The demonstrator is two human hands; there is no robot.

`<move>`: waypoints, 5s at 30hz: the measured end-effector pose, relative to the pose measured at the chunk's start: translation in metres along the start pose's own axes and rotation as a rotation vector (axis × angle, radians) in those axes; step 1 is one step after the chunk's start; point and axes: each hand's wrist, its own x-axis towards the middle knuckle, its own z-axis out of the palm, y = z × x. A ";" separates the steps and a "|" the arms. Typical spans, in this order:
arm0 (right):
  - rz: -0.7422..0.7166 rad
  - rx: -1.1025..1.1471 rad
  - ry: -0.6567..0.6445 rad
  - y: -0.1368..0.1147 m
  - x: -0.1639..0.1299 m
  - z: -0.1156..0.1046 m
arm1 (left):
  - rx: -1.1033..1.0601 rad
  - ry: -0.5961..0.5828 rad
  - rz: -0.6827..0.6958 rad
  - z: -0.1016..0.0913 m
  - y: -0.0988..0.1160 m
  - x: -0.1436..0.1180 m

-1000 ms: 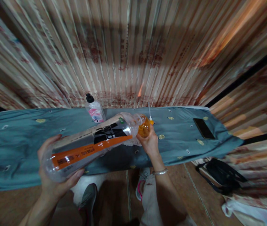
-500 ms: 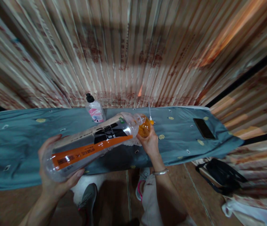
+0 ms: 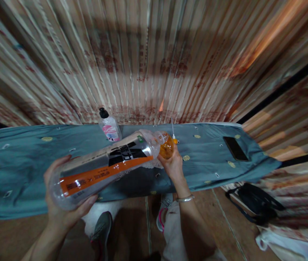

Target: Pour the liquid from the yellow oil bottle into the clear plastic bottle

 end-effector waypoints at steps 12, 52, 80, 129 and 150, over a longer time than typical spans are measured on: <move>0.021 -0.014 0.004 0.001 0.000 0.000 | 0.017 -0.021 0.012 0.000 0.000 0.000; 0.041 -0.019 -0.037 -0.001 0.000 -0.002 | -0.042 0.033 -0.132 0.002 0.010 0.001; 0.029 -0.019 -0.021 -0.001 0.000 -0.003 | -0.027 0.011 -0.093 0.000 0.010 0.001; 0.023 -0.006 -0.016 -0.002 0.000 -0.004 | -0.060 0.029 -0.093 0.004 0.007 0.000; 0.014 -0.034 -0.007 0.000 0.000 -0.003 | -0.055 0.044 -0.096 0.005 0.007 -0.001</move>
